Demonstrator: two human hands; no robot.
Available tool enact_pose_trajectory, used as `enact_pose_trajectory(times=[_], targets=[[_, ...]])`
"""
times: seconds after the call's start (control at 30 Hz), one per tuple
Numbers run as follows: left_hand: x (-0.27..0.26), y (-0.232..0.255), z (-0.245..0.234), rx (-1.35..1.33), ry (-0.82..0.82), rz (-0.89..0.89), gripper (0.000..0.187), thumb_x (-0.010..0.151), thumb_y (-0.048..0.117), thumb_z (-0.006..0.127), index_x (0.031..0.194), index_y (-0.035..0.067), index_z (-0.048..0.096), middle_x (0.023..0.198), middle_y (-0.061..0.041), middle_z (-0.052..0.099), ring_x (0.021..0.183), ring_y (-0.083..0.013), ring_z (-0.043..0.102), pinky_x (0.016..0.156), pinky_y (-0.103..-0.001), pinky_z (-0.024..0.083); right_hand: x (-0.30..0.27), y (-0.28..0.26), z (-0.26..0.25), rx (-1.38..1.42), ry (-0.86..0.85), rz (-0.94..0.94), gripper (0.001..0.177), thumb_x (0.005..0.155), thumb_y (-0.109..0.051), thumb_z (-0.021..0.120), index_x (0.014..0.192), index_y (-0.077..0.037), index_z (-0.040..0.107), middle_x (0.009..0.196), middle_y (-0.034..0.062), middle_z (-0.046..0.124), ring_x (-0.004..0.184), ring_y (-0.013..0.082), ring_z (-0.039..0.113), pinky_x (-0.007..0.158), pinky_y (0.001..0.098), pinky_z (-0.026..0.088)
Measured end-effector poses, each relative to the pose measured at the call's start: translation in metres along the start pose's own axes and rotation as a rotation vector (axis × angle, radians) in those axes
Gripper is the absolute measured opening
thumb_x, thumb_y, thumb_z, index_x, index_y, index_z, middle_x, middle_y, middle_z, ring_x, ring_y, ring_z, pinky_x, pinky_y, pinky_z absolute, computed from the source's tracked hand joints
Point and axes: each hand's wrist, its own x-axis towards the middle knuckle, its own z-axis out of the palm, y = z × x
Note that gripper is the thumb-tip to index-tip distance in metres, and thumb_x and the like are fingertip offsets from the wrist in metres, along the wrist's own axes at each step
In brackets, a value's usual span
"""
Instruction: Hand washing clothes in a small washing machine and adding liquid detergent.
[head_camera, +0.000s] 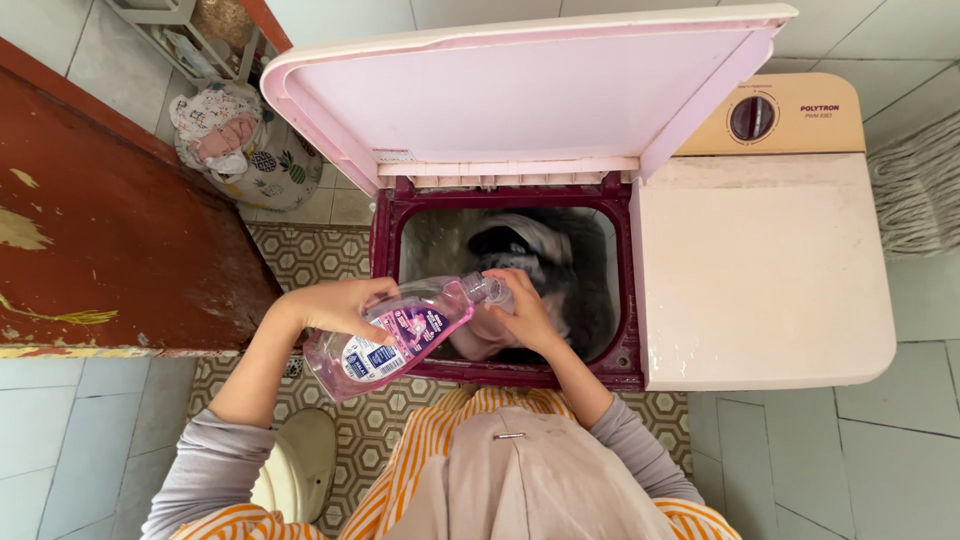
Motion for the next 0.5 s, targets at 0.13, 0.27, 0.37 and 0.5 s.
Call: enact_pose_trajectory(times=[0.13,0.27,0.37,0.5], targets=[[0.0032,-0.0021,-0.0001,-0.015,-0.010,0.011,0.065,0.071,0.037,0.087,0.121,0.009,0.058,0.101,-0.009,0.080,0.090,-0.0150,0.074,0.079,-0.032,0.059,-0.0020,-0.0025,0.0003,0.041,-0.012,0.030,0.054,0.083,-0.006,0.075,0.135,-0.013,0.059,0.132,0.0118,0.055,0.126,0.0297,0.057,0.107,0.0359,0.046],[0.0041,-0.0011,0.0009,-0.005,-0.007,0.017,0.064,0.072,0.037,0.087,0.121,0.009,0.058,0.100,-0.009,0.080,0.089,-0.0143,0.073,0.079,-0.032,0.058,-0.0040,-0.0002,0.0022,0.049,-0.007,0.005,0.055,0.082,-0.004,0.074,0.134,-0.011,0.059,0.132,0.0121,0.055,0.126,0.0294,0.057,0.108,0.0361,0.045],[0.0048,-0.0012,0.0018,-0.009,-0.010,0.025,0.064,0.073,0.037,0.086,0.122,0.008,0.057,0.099,-0.008,0.079,0.088,-0.0135,0.072,0.078,-0.032,0.057,-0.0052,-0.0002,0.0026,0.029,0.006,-0.010,0.055,0.082,-0.005,0.075,0.134,-0.010,0.059,0.132,0.0123,0.056,0.127,0.0294,0.057,0.109,0.0367,0.044],[0.0044,-0.0034,0.0037,-0.054,-0.015,0.054,0.064,0.074,0.036,0.086,0.122,0.007,0.056,0.098,-0.009,0.078,0.087,-0.0137,0.070,0.077,-0.032,0.056,-0.0058,-0.0002,0.0016,0.044,0.010,-0.024,0.053,0.085,-0.008,0.075,0.135,-0.009,0.057,0.131,0.0117,0.058,0.125,0.0284,0.059,0.107,0.0356,0.046]])
